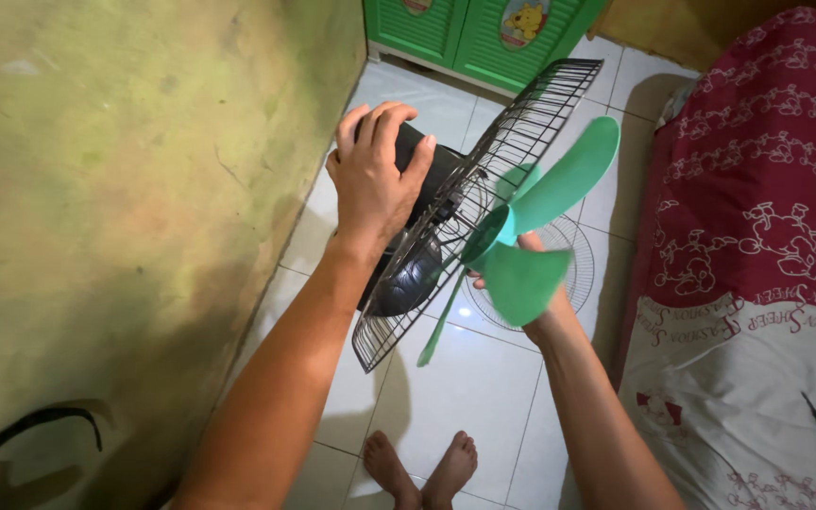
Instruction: The person disassembles a standing electric fan by removing the front grille, fan blades, and rear grille. They then reassemble the fan by attaching the blades and grilles back onto the motor housing.
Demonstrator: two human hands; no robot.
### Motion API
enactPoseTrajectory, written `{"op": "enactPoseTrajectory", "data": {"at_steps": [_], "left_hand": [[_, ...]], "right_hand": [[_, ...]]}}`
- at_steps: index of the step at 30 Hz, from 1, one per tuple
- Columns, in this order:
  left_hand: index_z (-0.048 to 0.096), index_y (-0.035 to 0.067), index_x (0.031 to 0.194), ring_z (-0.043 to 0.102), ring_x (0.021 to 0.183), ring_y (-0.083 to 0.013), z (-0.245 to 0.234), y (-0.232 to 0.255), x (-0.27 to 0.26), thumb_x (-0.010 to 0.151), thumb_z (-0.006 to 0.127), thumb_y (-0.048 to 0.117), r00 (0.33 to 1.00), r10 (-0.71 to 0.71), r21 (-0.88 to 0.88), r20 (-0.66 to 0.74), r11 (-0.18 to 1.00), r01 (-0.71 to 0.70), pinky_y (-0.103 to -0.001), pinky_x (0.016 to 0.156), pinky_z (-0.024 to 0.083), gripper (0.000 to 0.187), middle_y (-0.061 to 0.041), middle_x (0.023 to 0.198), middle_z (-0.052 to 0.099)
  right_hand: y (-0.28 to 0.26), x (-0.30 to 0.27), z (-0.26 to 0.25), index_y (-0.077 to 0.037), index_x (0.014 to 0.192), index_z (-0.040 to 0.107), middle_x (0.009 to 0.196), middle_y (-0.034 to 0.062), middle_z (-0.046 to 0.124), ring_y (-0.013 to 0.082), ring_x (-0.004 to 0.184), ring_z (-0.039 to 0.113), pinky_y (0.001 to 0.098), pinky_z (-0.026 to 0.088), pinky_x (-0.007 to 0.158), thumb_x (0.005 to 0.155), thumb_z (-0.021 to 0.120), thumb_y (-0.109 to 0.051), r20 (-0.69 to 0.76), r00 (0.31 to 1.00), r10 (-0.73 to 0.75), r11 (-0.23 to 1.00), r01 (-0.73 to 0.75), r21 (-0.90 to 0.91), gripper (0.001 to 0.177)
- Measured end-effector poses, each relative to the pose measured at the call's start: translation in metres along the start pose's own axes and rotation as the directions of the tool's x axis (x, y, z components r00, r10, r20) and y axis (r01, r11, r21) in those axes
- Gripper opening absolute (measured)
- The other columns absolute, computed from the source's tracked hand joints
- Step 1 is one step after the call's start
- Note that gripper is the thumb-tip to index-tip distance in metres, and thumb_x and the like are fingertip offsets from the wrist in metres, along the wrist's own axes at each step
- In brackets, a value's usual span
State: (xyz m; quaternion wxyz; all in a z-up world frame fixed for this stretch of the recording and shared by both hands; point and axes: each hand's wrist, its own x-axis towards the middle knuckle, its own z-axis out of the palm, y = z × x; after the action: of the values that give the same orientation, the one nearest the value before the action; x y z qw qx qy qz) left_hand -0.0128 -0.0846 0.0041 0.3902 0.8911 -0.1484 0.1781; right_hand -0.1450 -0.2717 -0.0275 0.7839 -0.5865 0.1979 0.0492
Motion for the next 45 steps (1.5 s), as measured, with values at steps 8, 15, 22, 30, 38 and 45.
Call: {"op": "enactPoseTrajectory", "data": {"at_steps": [8,15,22,30,38,45], "left_hand": [[0.062,0.022,0.123,0.044,0.137,-0.0310,0.014,0.013,-0.005,0.095,0.072,0.037,0.999,0.023,0.040,-0.040,0.999,-0.021,-0.063,0.103,0.035,0.033,0.006,0.135,0.063],[0.062,0.022,0.121,0.045,0.137,-0.0316,0.018,0.017,-0.002,0.094,0.072,0.037,1.000,0.000,0.036,-0.028,0.999,0.001,-0.061,0.103,0.035,0.033,0.006,0.134,0.064],[0.062,0.022,0.121,0.044,0.137,-0.0323,0.019,0.019,0.000,0.093,0.072,0.036,1.000,-0.004,0.038,-0.015,0.999,0.005,-0.063,0.102,0.034,0.033,0.005,0.133,0.064],[0.062,0.021,0.121,0.044,0.137,-0.0322,0.020,0.023,-0.006,0.094,0.072,0.036,1.000,0.016,0.066,-0.015,0.998,-0.015,-0.062,0.105,0.035,0.033,0.005,0.132,0.063],[0.061,0.022,0.121,0.044,0.137,-0.0314,0.022,0.020,-0.005,0.093,0.071,0.036,0.999,0.014,0.078,-0.041,0.997,-0.010,-0.063,0.103,0.035,0.033,0.007,0.132,0.063],[0.061,0.022,0.121,0.044,0.138,-0.0307,0.024,0.017,-0.005,0.094,0.071,0.036,0.999,0.009,0.092,-0.052,0.996,-0.005,-0.064,0.102,0.035,0.032,0.008,0.132,0.063]], "right_hand": [[0.000,-0.006,-0.029,-0.012,0.138,0.056,0.099,0.0048,0.065,0.0163,0.087,0.068,0.0294,0.056,0.077,0.103,0.049,-0.036,-0.126,0.986,0.112,0.983,-0.128,-0.129,0.042],[0.007,-0.009,-0.043,0.000,0.142,0.050,0.135,0.0119,0.060,0.0209,0.125,0.058,0.0367,0.049,0.104,0.096,0.069,-0.011,0.090,0.963,-0.253,0.929,0.268,-0.256,0.051],[-0.007,-0.019,-0.019,-0.007,0.145,0.037,0.132,0.0116,0.058,0.0226,0.128,0.060,0.0426,0.049,0.113,0.084,0.076,0.008,0.142,0.918,-0.371,0.890,0.395,-0.228,0.074],[0.000,-0.005,-0.005,-0.005,0.136,0.043,0.126,0.0080,0.057,0.0207,0.123,0.063,0.0405,0.057,0.111,0.085,0.077,0.012,0.166,0.861,-0.480,0.822,0.508,-0.256,0.063],[0.012,0.005,-0.010,-0.003,0.146,0.039,0.134,0.0097,0.055,0.0179,0.117,0.061,0.0360,0.059,0.098,0.086,0.072,0.011,0.068,0.942,-0.328,0.943,0.331,-0.040,0.070],[0.001,0.013,-0.012,0.003,0.154,0.040,0.148,0.0157,0.053,0.0244,0.125,0.060,0.0360,0.058,0.101,0.092,0.067,0.010,0.083,0.943,-0.321,0.945,0.325,-0.041,0.068]]}}
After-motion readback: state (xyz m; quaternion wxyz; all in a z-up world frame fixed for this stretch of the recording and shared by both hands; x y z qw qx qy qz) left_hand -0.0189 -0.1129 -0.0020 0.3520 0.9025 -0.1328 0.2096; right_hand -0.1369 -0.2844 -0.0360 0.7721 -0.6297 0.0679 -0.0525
